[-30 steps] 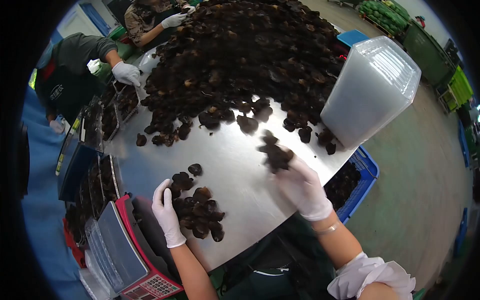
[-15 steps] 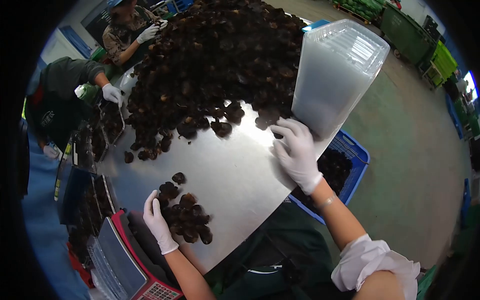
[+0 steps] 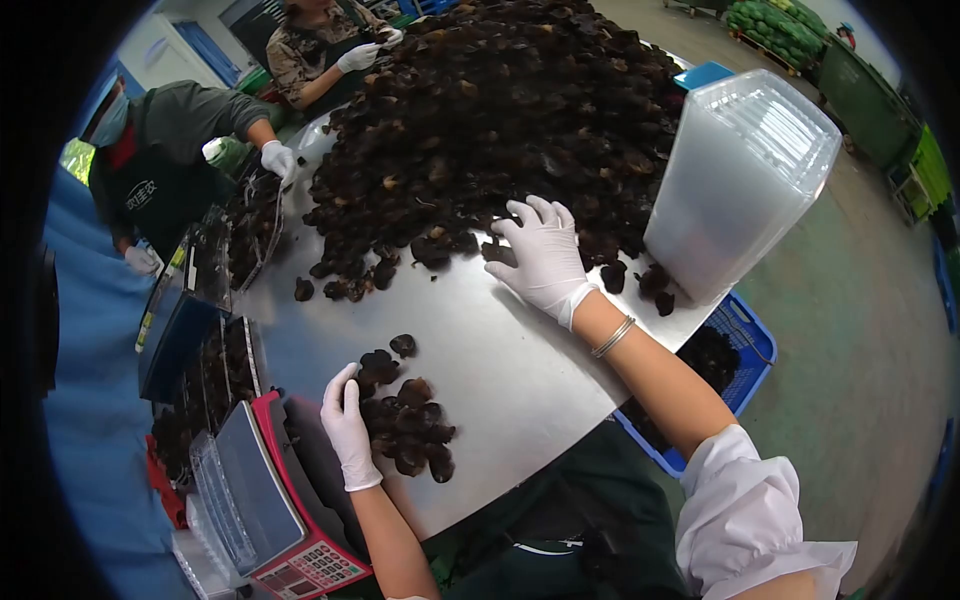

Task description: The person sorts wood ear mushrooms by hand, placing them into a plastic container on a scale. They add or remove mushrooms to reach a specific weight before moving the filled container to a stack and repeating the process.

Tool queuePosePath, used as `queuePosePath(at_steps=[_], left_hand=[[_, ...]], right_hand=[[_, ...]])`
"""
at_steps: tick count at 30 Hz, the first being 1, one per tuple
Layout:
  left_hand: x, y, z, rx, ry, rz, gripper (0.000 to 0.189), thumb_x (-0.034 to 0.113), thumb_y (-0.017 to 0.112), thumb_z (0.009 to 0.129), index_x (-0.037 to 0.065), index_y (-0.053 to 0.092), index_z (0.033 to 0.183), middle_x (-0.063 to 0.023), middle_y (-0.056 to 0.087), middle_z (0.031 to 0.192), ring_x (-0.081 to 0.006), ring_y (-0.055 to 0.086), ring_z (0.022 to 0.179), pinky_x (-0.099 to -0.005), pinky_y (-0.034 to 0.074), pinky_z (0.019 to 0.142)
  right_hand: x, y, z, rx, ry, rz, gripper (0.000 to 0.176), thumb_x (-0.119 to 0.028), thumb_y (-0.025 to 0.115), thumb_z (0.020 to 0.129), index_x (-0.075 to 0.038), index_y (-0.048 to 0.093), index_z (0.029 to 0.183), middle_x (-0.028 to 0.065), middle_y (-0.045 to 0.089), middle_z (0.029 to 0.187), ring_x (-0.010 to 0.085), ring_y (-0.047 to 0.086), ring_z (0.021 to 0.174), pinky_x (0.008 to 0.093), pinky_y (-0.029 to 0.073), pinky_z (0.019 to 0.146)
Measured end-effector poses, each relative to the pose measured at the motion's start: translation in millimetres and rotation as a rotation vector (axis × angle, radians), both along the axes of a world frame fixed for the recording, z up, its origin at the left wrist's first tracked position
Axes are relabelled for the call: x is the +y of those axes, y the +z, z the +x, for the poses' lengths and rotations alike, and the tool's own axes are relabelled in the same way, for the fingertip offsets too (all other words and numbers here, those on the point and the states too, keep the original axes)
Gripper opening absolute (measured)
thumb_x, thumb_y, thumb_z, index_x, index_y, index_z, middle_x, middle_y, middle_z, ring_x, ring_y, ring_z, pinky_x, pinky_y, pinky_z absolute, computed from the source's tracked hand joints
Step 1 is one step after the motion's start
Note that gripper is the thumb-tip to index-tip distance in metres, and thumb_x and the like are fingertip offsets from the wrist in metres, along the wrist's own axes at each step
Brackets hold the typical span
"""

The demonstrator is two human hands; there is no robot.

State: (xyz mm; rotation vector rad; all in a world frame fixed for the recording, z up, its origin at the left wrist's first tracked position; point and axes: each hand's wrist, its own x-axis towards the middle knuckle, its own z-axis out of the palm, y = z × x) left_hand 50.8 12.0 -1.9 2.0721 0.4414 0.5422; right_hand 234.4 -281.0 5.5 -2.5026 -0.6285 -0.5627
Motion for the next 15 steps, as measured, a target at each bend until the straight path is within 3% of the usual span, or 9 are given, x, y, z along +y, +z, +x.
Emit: queuePosePath(at_steps=[1, 3, 4, 7, 9, 11, 15], left_hand=[[-0.2, 0.3, 0.1, -0.005, -0.007, -0.007, 0.023, 0.004, 0.059, 0.095, -0.001, 0.070, 0.115, -0.0116, 0.070, 0.118, -0.0236, 0.065, 0.113, -0.0350, 0.047, 0.102], [-1.1, 2.0, -0.6, 0.002, 0.001, -0.005, 0.023, 0.005, 0.059, 0.095, -0.001, 0.070, 0.115, -0.0118, 0.070, 0.118, -0.0239, 0.064, 0.113, -0.0351, 0.047, 0.103], [-1.9, 3.5, -0.5, -0.001, -0.010, -0.002, 0.023, 0.005, 0.060, 0.095, -0.001, 0.070, 0.115, -0.0119, 0.070, 0.118, -0.0243, 0.064, 0.113, -0.0355, 0.046, 0.103], [1.1, 1.4, -1.1, 0.004, -0.027, 0.048, 0.025, 0.008, 0.058, 0.098, -0.002, 0.069, 0.118, -0.0103, 0.070, 0.119, -0.0218, 0.064, 0.114, -0.0335, 0.046, 0.104], [-1.2, 3.6, -1.3, -0.001, -0.025, 0.061, 0.024, 0.008, 0.058, 0.098, -0.001, 0.069, 0.118, -0.0104, 0.070, 0.119, -0.0225, 0.064, 0.114, -0.0339, 0.045, 0.104], [-2.0, 4.6, -1.3, 0.013, -0.027, 0.047, 0.025, 0.009, 0.060, 0.097, 0.001, 0.069, 0.118, -0.0112, 0.069, 0.121, -0.0245, 0.062, 0.116, -0.0359, 0.044, 0.106], [-2.3, 3.9, -0.5, 0.021, -0.031, 0.030, 0.025, 0.011, 0.062, 0.096, 0.003, 0.070, 0.118, -0.0118, 0.068, 0.122, -0.0267, 0.060, 0.119, -0.0380, 0.043, 0.107]], right_hand=[[3.2, -2.7, 1.8, -0.002, 0.010, -0.003, 0.044, -0.034, 0.073, 0.081, -0.009, 0.067, 0.117, 0.0158, 0.054, 0.138, 0.0371, 0.039, 0.138, 0.0539, 0.025, 0.117], [8.8, -9.2, 2.0, -0.025, 0.009, -0.114, 0.029, -0.032, 0.072, 0.081, -0.009, 0.071, 0.098, 0.0155, 0.058, 0.133, 0.0359, 0.043, 0.134, 0.0520, 0.026, 0.114], [8.0, -15.8, 4.0, -0.079, 0.002, -0.042, 0.022, -0.030, 0.069, 0.082, -0.008, 0.071, 0.085, 0.0137, 0.062, 0.126, 0.0346, 0.047, 0.128, 0.0515, 0.029, 0.110], [-2.0, -14.1, -0.5, -0.031, -0.050, 0.268, 0.008, -0.018, 0.068, 0.083, -0.011, 0.070, 0.081, 0.0042, 0.067, 0.117, 0.0306, 0.052, 0.120, 0.0466, 0.034, 0.104], [-10.6, -12.2, -7.4, -0.138, -0.050, 0.250, 0.002, -0.014, 0.069, 0.083, -0.013, 0.070, 0.084, 0.0020, 0.068, 0.111, 0.0292, 0.055, 0.115, 0.0451, 0.037, 0.101], [-15.0, -11.8, -11.8, -0.064, -0.007, 0.316, 0.009, -0.015, 0.069, 0.083, -0.015, 0.072, 0.092, 0.0014, 0.068, 0.111, 0.0279, 0.056, 0.113, 0.0444, 0.037, 0.102], [3.4, -1.9, -12.2, -0.073, 0.078, 0.118, 0.034, -0.015, 0.067, 0.084, -0.018, 0.069, 0.117, 0.0022, 0.068, 0.111, 0.0248, 0.056, 0.112, 0.0433, 0.033, 0.102]])
